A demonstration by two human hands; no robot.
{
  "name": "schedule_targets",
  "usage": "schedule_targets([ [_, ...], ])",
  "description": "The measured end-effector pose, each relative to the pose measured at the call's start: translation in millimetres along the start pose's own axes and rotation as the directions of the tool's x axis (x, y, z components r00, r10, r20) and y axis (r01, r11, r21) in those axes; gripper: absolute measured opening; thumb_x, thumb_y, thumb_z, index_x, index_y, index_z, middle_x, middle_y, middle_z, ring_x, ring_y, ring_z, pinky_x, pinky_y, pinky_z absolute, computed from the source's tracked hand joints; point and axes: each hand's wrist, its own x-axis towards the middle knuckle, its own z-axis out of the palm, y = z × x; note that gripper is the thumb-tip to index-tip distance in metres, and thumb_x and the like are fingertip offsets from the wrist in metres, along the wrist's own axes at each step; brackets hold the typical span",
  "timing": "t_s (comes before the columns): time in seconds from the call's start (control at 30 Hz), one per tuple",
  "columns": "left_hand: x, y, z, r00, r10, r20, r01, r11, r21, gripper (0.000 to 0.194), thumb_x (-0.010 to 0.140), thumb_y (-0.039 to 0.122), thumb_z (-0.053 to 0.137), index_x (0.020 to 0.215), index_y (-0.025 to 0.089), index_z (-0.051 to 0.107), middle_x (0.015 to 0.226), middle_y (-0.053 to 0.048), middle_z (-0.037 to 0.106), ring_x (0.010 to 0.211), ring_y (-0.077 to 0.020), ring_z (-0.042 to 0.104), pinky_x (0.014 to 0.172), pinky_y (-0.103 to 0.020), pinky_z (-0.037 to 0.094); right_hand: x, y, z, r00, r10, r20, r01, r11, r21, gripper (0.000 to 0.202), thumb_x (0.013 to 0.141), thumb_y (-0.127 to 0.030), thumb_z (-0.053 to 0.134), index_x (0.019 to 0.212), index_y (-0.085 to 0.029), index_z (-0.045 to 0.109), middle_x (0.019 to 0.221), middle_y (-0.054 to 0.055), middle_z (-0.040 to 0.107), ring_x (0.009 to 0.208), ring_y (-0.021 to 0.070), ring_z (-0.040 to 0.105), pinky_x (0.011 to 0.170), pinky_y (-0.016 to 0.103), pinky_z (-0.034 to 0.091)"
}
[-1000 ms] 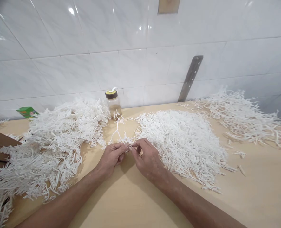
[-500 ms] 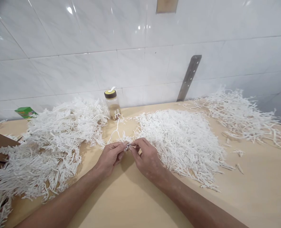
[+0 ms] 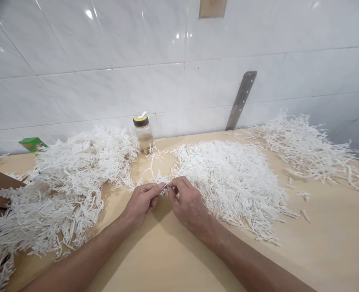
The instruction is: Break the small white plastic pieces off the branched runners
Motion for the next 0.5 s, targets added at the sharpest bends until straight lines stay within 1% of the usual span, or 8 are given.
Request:
schedule_targets([
  [0.27,-1.6,-2.6,3.5,0.999,0.035,-0.028,-0.035,0.999,0.012,0.051,0.075,0.057,0.068,0.052,0.018,0.046,0.045,0.006,0.035,0.045,-0.0069,0.028,0.044,-0.024,0.017,1.2,-1.4,0.5,1.0,0.022,0.001,-0.022,0.999,-0.028,0.007,0.093,-0.018,0.05,0.095,-0.02,0.056,0.087,0.005,0.062,0.074,0.0155,0.061,0.059,0.026,0.048],
  [0.43,-3.0,-3.3,4.8,0.998,0.049,-0.038,-0.049,0.999,0.0,0.049,0.074,0.058,0.069,0.055,0.017,0.05,0.046,0.006,0.034,0.045,-0.0066,0.026,0.044,-0.024,0.016,2.4,-1.2,1.5,0.993,0.111,-0.033,-0.111,0.994,0.002,0.005,0.09,-0.022,0.054,0.09,-0.02,0.059,0.08,0.003,0.064,0.07,0.0157,0.061,0.059,0.027,0.049],
  [0.5,-3.4,-3.2,5.7,0.998,0.048,-0.047,-0.048,0.999,-0.004,0.047,0.074,0.057,0.069,0.056,0.017,0.051,0.046,0.006,0.035,0.045,-0.0066,0.026,0.044,-0.023,0.017,2.2,-0.3,2.0,0.991,0.126,-0.037,-0.125,0.992,0.01,0.005,0.09,-0.022,0.055,0.09,-0.019,0.059,0.08,0.003,0.064,0.07,0.0158,0.061,0.059,0.027,0.049],
])
